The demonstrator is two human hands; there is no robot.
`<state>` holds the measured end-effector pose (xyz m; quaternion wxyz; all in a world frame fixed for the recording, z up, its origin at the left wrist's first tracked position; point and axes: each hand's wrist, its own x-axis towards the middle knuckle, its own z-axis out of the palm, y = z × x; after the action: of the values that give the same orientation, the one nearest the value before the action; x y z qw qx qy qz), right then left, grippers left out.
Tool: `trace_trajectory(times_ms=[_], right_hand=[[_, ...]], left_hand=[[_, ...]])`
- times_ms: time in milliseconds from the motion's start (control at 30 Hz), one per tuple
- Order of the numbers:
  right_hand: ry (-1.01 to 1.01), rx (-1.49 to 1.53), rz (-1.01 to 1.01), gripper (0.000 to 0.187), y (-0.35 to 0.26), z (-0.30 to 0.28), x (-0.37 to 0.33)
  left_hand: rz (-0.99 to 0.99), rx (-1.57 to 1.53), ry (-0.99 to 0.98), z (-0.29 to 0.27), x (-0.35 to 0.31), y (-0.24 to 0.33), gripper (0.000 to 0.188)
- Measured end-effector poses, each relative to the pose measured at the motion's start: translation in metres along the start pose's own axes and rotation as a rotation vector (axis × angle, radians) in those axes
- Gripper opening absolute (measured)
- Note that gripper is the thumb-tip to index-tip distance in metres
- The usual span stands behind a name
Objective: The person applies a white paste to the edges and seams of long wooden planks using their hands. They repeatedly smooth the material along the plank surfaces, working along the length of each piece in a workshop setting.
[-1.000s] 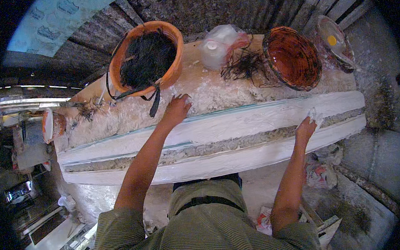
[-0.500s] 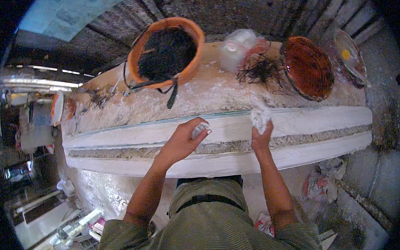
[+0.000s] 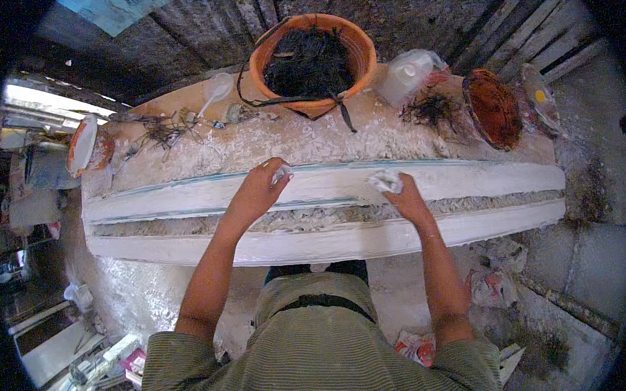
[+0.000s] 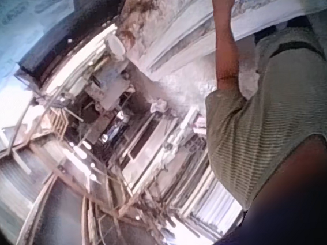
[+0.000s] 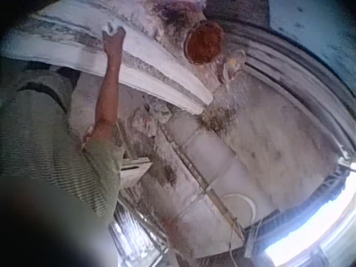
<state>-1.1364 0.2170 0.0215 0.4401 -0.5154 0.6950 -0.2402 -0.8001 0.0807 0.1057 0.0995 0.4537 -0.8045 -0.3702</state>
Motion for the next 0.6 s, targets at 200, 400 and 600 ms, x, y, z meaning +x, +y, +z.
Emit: trace_trajectory(times_ms=[200,400,600], right_hand=[[0.338,-0.197,0.244,0.068,0.044,-0.033,-0.013],[0.556,-0.403,0.47,0.054,0.071,-0.06,-0.005],[0.753,-0.662,0.282,0.054,0.055,0.05,0.002]], left_hand=[[0.175,0.047,-0.129,0.005,-0.012,-0.084,0.026],[0.186,0.297,-0.123,-0.005,-0.039,-0.139,0.029],[0.393,0.67,-0.252,-0.088,-0.097,-0.197,0.037]])
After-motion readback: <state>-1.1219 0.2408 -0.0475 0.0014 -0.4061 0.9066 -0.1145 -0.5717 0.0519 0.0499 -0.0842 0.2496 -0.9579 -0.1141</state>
